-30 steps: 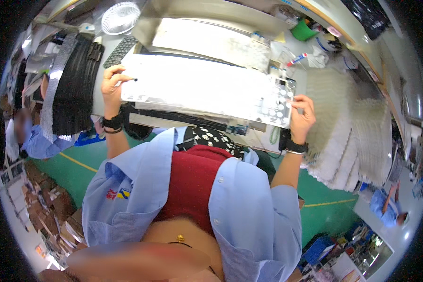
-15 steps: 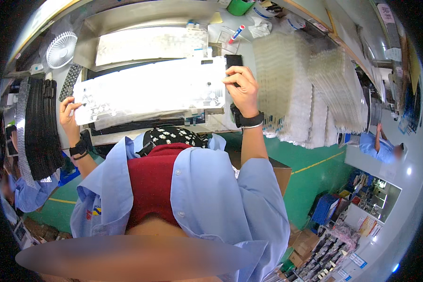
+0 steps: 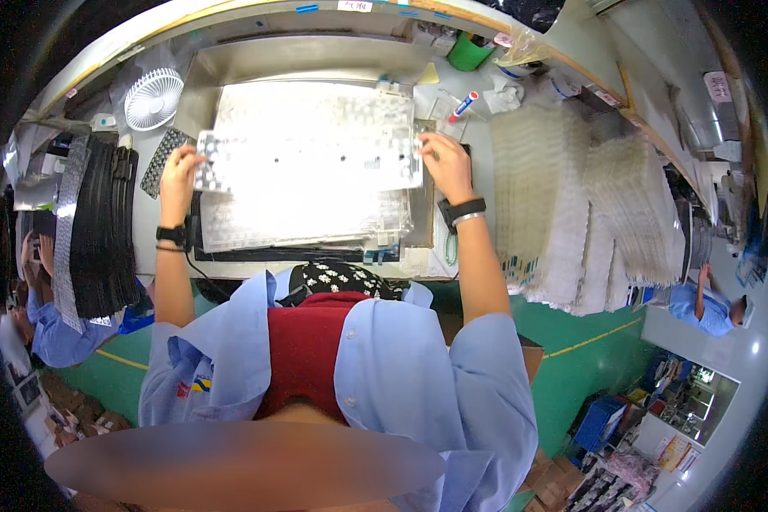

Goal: Inspecting and layering transparent and white keyboard membrane components at a factory workstation.

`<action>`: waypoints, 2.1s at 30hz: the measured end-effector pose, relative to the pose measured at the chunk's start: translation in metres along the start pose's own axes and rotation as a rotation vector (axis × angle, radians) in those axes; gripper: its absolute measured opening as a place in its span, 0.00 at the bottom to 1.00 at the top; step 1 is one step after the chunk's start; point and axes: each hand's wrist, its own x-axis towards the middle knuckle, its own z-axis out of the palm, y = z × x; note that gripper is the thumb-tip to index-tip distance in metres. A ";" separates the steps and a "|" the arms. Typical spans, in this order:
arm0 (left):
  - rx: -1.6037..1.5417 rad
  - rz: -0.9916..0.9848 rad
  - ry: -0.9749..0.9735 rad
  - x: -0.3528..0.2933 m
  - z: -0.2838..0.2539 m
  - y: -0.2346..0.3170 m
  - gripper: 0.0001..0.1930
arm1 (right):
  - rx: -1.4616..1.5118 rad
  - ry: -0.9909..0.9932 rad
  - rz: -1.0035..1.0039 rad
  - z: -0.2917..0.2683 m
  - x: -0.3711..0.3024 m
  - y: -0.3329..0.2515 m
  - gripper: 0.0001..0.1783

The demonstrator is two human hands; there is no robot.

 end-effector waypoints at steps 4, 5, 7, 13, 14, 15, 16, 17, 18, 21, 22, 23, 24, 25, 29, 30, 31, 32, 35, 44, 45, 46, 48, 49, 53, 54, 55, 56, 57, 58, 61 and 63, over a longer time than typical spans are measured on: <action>0.131 0.075 -0.054 0.061 0.015 -0.001 0.12 | -0.086 0.078 -0.006 0.020 0.041 0.032 0.02; 0.137 0.061 -0.108 0.070 0.024 -0.003 0.16 | -0.137 0.049 -0.028 0.025 0.046 0.040 0.03; 0.296 0.034 -0.337 0.071 0.059 -0.025 0.21 | -0.201 -0.051 -0.027 0.045 0.044 0.062 0.09; 0.257 -0.035 -0.368 0.056 0.104 -0.047 0.25 | -0.408 -0.163 -0.037 0.060 0.037 0.059 0.22; 0.258 -0.020 -0.378 0.061 0.106 -0.048 0.25 | -0.408 -0.166 -0.026 0.060 0.038 0.060 0.22; 0.255 -0.015 -0.393 0.062 0.107 -0.049 0.25 | -0.427 -0.173 -0.030 0.060 0.039 0.063 0.22; 0.250 0.006 -0.376 0.063 0.108 -0.050 0.25 | -0.446 -0.179 -0.034 0.059 0.041 0.064 0.23; 0.244 0.026 -0.359 0.064 0.109 -0.052 0.25 | -0.443 -0.185 -0.018 0.059 0.042 0.066 0.23; 0.173 0.045 -0.355 0.067 0.108 -0.052 0.25 | -0.448 -0.185 -0.010 0.059 0.042 0.068 0.23; -0.038 0.041 -0.316 0.064 0.101 -0.063 0.25 | -0.406 -0.186 0.012 0.061 0.045 0.066 0.25; -0.085 0.038 -0.286 0.062 0.098 -0.061 0.25 | -0.371 -0.175 0.016 0.060 0.042 0.062 0.25; -0.057 0.004 -0.226 0.057 0.094 -0.058 0.24 | -0.366 -0.189 0.028 0.057 0.037 0.057 0.25; -0.036 0.012 -0.169 0.056 0.086 -0.050 0.23 | -0.359 -0.114 0.017 0.054 0.036 0.051 0.24; -0.018 0.026 -0.111 0.058 0.078 -0.041 0.22 | -0.357 -0.032 0.008 0.051 0.033 0.049 0.24; -0.145 -0.175 -0.171 0.008 0.030 -0.018 0.19 | 0.001 -0.156 0.412 0.027 -0.008 0.005 0.20; -0.101 -0.239 -0.180 -0.014 0.024 -0.013 0.20 | -0.046 -0.199 0.442 0.029 -0.027 0.000 0.21; 0.087 -0.296 -0.239 -0.037 0.022 -0.013 0.24 | -0.093 -0.243 0.470 0.032 -0.048 -0.001 0.22; 0.168 -0.386 -0.330 -0.060 0.028 -0.018 0.27 | -0.105 -0.335 0.515 0.033 -0.063 -0.006 0.23; 0.121 -0.503 -0.413 -0.080 0.014 0.016 0.25 | -0.043 -0.365 0.523 0.036 -0.085 -0.024 0.24; -0.439 -0.649 -0.088 -0.099 0.020 -0.005 0.09 | 0.262 -0.170 0.698 0.018 -0.081 -0.045 0.17; -0.609 -0.698 -0.045 -0.096 0.013 -0.004 0.08 | 0.262 -0.166 0.697 0.017 -0.079 -0.044 0.17; -0.631 -0.710 -0.063 -0.092 0.004 -0.010 0.05 | 0.379 -0.114 0.697 0.015 -0.078 -0.043 0.17; -0.694 -0.713 0.012 -0.082 -0.014 -0.001 0.05 | 0.591 -0.067 0.690 0.009 -0.071 -0.048 0.17; -0.756 -0.710 0.083 -0.074 -0.026 0.006 0.05 | 0.611 -0.069 0.684 0.005 -0.067 -0.047 0.16; -0.803 -0.676 0.143 -0.061 -0.053 0.017 0.09 | 0.653 -0.095 0.627 -0.020 -0.047 -0.067 0.16; -0.872 -0.672 0.145 -0.057 -0.055 0.020 0.11 | 0.643 -0.086 0.629 -0.026 -0.045 -0.067 0.16; -0.927 -0.690 0.150 -0.053 -0.059 0.028 0.11 | 0.636 -0.082 0.633 -0.032 -0.044 -0.064 0.16; -0.944 -0.690 0.145 -0.053 -0.063 0.029 0.11 | 0.642 -0.083 0.629 -0.036 -0.040 -0.064 0.17; -0.959 -0.691 0.140 -0.052 -0.067 0.032 0.11 | 0.649 -0.086 0.624 -0.039 -0.038 -0.062 0.17; -0.993 -0.726 0.155 -0.051 -0.070 0.038 0.11 | 0.637 -0.088 0.609 -0.041 -0.038 -0.056 0.17; -1.188 -0.649 0.163 -0.047 -0.066 0.044 0.11 | 0.616 -0.079 0.624 -0.050 -0.035 -0.046 0.17; -1.286 -0.708 0.156 -0.045 -0.068 0.053 0.11 | 0.661 -0.069 0.634 -0.052 -0.034 -0.042 0.16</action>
